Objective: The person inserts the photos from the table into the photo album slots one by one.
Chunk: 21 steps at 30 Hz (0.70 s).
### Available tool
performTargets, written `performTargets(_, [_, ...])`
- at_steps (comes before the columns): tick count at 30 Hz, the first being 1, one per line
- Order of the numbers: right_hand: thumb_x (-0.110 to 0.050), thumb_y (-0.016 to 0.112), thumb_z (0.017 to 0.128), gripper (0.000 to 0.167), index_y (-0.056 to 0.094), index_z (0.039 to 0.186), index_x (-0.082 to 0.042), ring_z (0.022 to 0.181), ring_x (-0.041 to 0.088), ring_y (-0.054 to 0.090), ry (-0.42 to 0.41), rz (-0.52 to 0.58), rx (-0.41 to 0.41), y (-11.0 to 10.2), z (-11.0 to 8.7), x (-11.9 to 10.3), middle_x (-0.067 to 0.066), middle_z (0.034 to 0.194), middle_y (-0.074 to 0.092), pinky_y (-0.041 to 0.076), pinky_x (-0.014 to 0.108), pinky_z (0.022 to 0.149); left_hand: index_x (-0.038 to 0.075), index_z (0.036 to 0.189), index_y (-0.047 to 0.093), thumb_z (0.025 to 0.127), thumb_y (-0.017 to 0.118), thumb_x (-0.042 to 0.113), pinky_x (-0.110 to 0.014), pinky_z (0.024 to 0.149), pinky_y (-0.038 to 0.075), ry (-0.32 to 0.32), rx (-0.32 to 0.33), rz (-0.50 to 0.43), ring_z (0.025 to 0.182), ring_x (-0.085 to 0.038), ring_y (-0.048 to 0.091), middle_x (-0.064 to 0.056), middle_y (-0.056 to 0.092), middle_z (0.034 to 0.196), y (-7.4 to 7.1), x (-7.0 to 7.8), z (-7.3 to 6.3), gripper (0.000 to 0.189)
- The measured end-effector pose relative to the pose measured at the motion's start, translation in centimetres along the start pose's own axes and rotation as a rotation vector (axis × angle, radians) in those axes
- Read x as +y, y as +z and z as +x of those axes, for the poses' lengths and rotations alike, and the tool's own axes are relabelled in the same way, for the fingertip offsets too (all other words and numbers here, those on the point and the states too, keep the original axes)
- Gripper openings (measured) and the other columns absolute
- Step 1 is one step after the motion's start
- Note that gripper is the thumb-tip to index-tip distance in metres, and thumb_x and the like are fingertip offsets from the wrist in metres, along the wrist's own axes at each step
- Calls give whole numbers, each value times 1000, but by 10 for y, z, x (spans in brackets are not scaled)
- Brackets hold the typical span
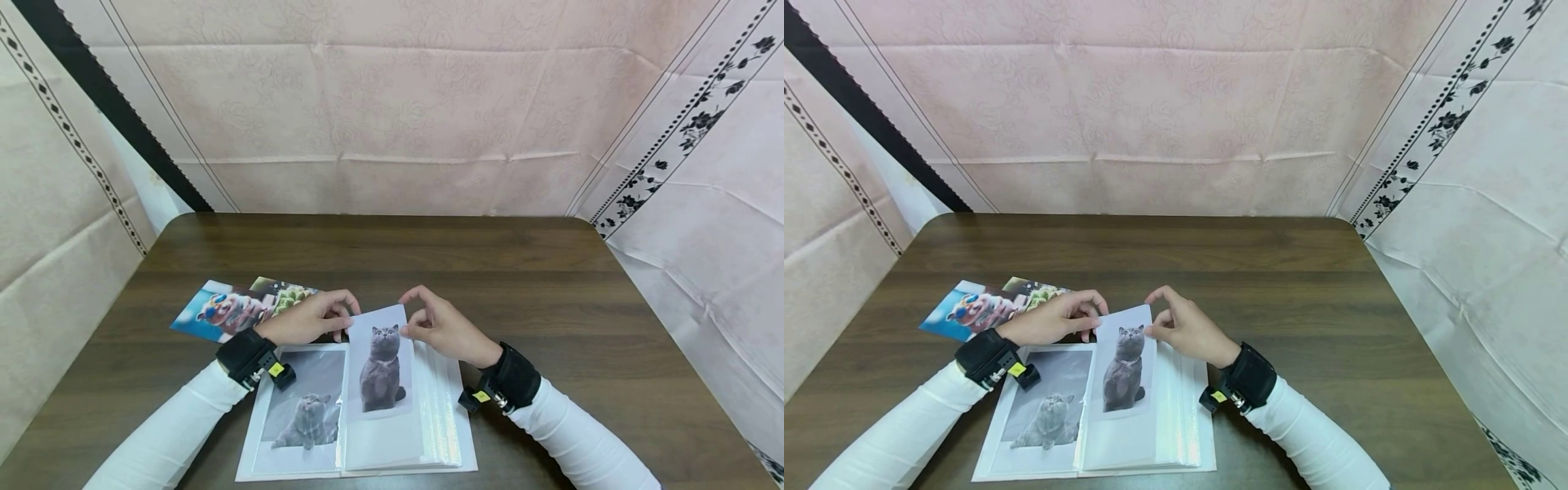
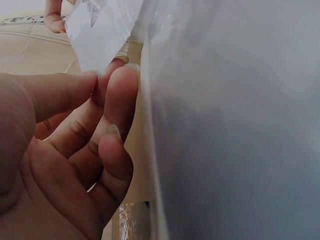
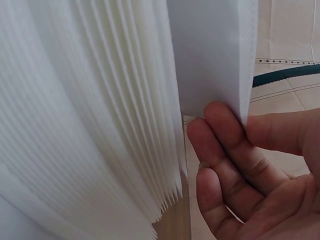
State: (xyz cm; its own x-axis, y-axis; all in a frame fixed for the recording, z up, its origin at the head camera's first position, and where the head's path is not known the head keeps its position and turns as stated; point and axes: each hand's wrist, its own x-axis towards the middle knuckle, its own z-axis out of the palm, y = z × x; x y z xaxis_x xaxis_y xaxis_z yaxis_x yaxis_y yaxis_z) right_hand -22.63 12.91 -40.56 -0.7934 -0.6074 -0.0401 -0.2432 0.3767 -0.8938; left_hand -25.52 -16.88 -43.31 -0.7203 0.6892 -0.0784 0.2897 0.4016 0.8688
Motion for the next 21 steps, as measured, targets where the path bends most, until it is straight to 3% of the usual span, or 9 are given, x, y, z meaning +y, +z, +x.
performTargets(21, [-6,65,98,34,47,127,-5,56,9,35,-12,8,-2,1,0,0,9,79,67,31,23,56,6,118,59,104,53,6,-30,75,56,1,-22,-23,77,-22,66,-10,70,91,2,-1,1,14])
